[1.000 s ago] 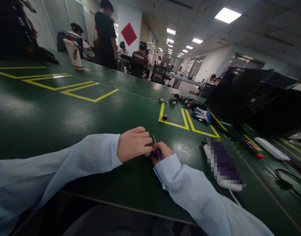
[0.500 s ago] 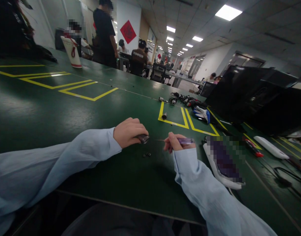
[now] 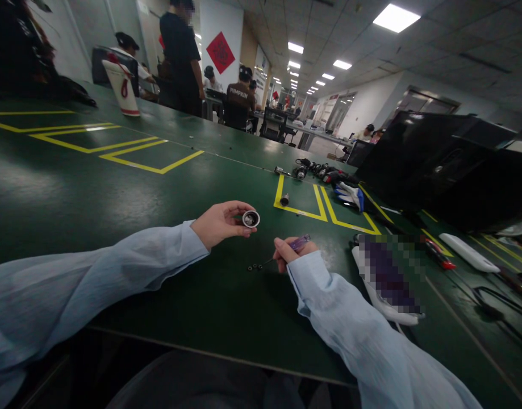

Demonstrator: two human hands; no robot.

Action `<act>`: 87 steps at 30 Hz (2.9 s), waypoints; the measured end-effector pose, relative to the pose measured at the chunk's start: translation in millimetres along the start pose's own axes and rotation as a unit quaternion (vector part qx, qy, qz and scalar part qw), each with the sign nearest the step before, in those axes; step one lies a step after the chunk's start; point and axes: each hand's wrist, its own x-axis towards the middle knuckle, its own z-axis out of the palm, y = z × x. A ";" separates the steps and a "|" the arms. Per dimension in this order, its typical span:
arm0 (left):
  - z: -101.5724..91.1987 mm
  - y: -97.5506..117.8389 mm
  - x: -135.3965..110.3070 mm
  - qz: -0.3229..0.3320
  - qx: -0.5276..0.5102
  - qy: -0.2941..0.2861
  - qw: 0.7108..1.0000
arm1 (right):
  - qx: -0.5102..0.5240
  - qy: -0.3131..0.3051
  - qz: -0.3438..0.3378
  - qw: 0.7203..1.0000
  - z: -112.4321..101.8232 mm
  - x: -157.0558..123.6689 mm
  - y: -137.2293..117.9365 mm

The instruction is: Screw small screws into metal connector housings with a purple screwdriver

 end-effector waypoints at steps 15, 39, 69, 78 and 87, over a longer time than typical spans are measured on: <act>15.6 5.9 -9.9 -0.071 -0.079 0.084 0.991 | 0.122 0.036 -0.015 0.992 -4.7 -2.3 -9.2; 26.0 -8.0 -12.9 -0.076 0.029 0.097 0.992 | 0.034 0.046 -0.053 0.997 8.8 0.6 11.6; 42.3 -5.6 -22.3 -0.089 -0.013 0.045 0.995 | 0.078 0.063 -0.009 0.995 8.5 5.2 2.4; 38.1 -4.1 -21.5 -0.091 -0.037 0.083 0.992 | 0.055 0.040 0.048 0.997 -0.4 9.9 0.2; 40.6 13.2 -17.6 -0.118 -0.158 0.171 0.965 | 0.334 -0.079 0.157 0.926 -6.4 25.5 22.6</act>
